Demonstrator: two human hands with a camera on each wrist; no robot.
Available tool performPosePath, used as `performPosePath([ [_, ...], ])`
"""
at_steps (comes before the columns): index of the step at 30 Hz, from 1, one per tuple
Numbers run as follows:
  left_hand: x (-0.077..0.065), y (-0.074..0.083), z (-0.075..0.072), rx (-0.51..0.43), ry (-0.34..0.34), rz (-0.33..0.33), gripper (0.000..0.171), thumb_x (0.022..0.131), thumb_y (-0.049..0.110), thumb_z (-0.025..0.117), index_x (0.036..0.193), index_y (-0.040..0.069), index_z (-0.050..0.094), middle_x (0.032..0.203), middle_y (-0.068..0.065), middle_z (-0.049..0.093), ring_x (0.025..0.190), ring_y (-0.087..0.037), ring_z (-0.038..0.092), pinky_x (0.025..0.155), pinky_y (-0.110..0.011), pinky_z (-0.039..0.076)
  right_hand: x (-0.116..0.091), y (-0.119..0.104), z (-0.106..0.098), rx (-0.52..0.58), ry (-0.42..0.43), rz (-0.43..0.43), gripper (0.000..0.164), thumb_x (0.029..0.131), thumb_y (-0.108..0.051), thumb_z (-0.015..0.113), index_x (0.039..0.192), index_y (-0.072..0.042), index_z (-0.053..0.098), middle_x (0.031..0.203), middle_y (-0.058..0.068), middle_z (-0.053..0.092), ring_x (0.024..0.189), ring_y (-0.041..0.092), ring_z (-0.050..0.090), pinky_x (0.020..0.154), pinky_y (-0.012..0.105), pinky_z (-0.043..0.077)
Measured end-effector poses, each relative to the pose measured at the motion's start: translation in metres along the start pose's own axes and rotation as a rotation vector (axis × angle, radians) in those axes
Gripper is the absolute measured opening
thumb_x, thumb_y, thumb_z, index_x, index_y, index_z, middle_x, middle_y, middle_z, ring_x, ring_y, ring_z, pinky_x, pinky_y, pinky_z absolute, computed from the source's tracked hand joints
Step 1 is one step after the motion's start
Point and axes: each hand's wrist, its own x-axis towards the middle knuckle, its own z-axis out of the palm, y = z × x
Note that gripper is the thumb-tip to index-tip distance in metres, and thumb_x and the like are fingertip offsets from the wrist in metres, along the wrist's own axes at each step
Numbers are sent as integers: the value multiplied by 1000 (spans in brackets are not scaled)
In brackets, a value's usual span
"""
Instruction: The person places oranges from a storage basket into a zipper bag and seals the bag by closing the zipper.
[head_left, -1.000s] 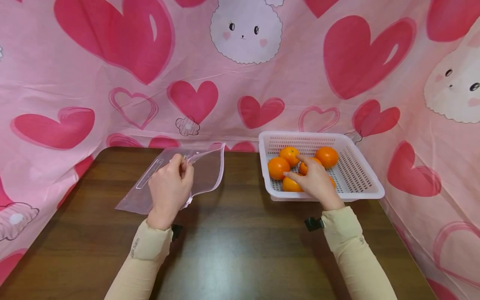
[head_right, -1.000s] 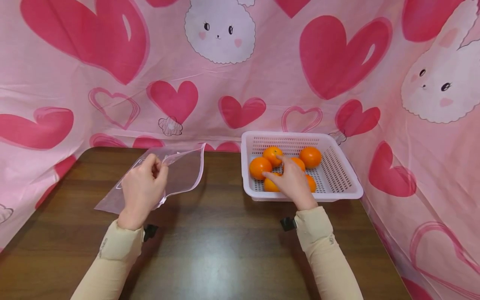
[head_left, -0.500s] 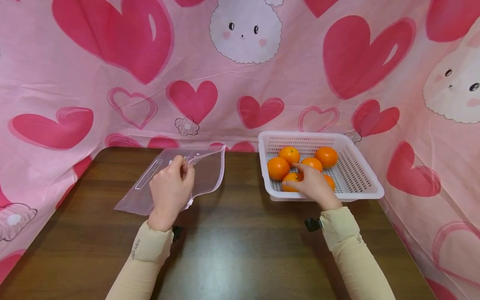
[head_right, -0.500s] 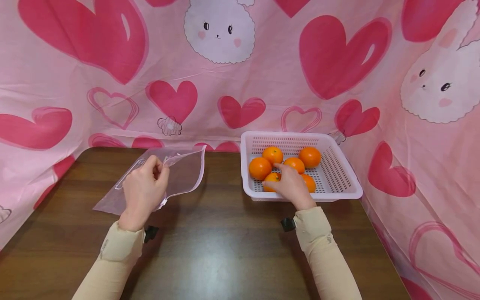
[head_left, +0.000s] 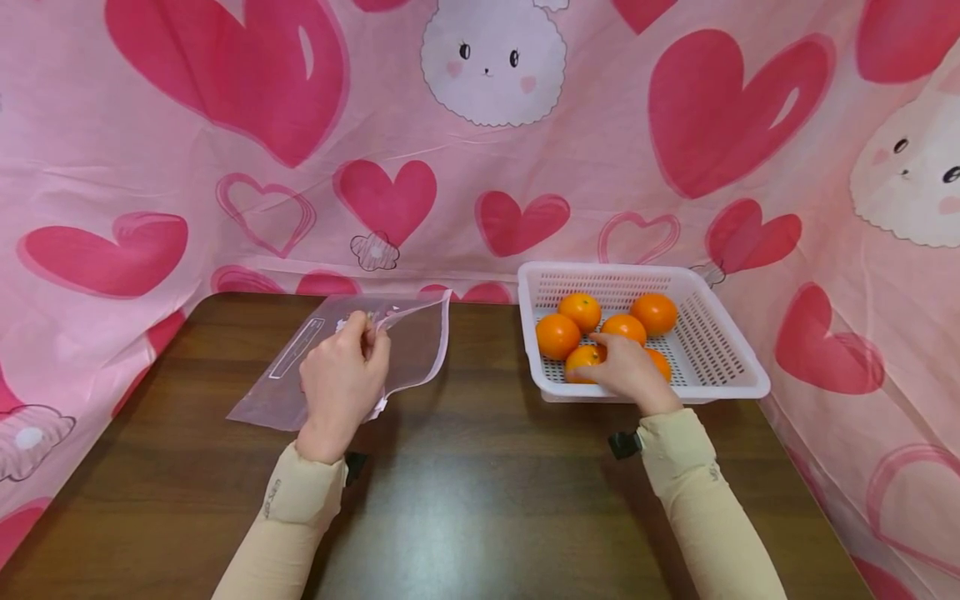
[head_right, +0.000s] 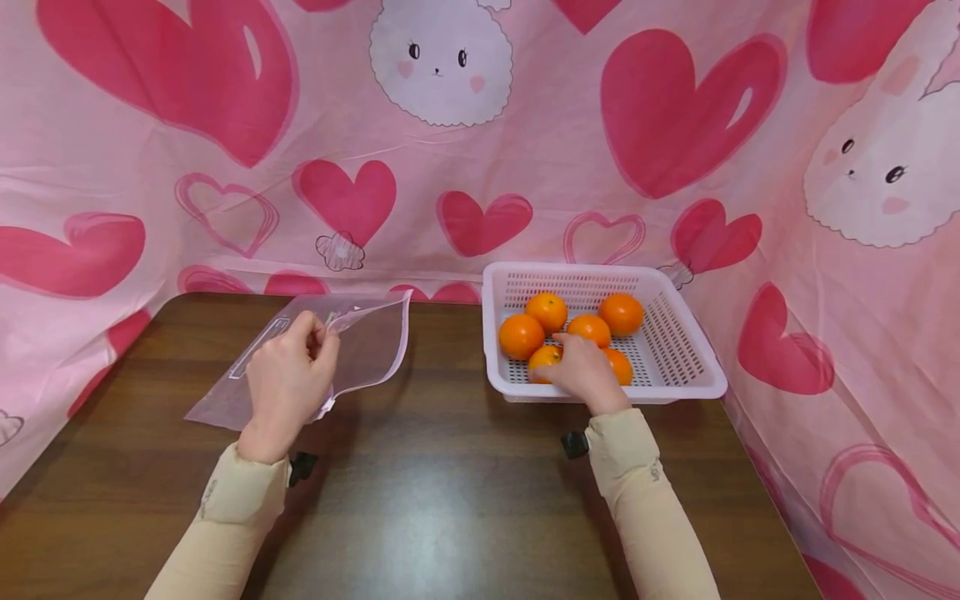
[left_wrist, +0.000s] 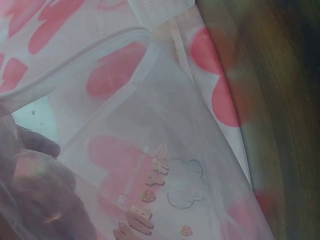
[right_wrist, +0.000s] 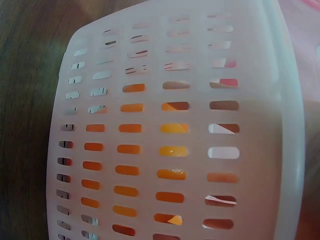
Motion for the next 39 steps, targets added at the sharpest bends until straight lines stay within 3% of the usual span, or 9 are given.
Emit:
performPosePath([
  [20, 0, 1, 1, -8, -11, 0, 23, 95, 25, 58, 76, 14, 52, 56, -3, 50, 44, -26, 48, 39, -43, 36, 3, 1, 4, 8, -19, 92, 74, 81, -41, 81, 136, 4, 60, 125, 23, 64, 103, 37, 55, 99, 56, 41],
  [25, 0, 1, 0, -3, -13, 2, 22, 95, 25, 58, 76, 14, 52, 56, -3, 50, 44, -26, 48, 39, -43, 36, 4, 2, 4, 12, -23, 81, 73, 81, -41, 81, 135, 4, 62, 122, 21, 65, 102, 37, 55, 98, 56, 41],
  [39, 0, 2, 0, -8, -10, 3, 22, 94, 22, 58, 76, 12, 52, 56, -3, 48, 44, -28, 47, 39, -42, 34, 1, 2, 1, 4, 66, 54, 71, 79, -43, 84, 131, 1, 64, 117, 20, 64, 103, 37, 54, 96, 57, 42],
])
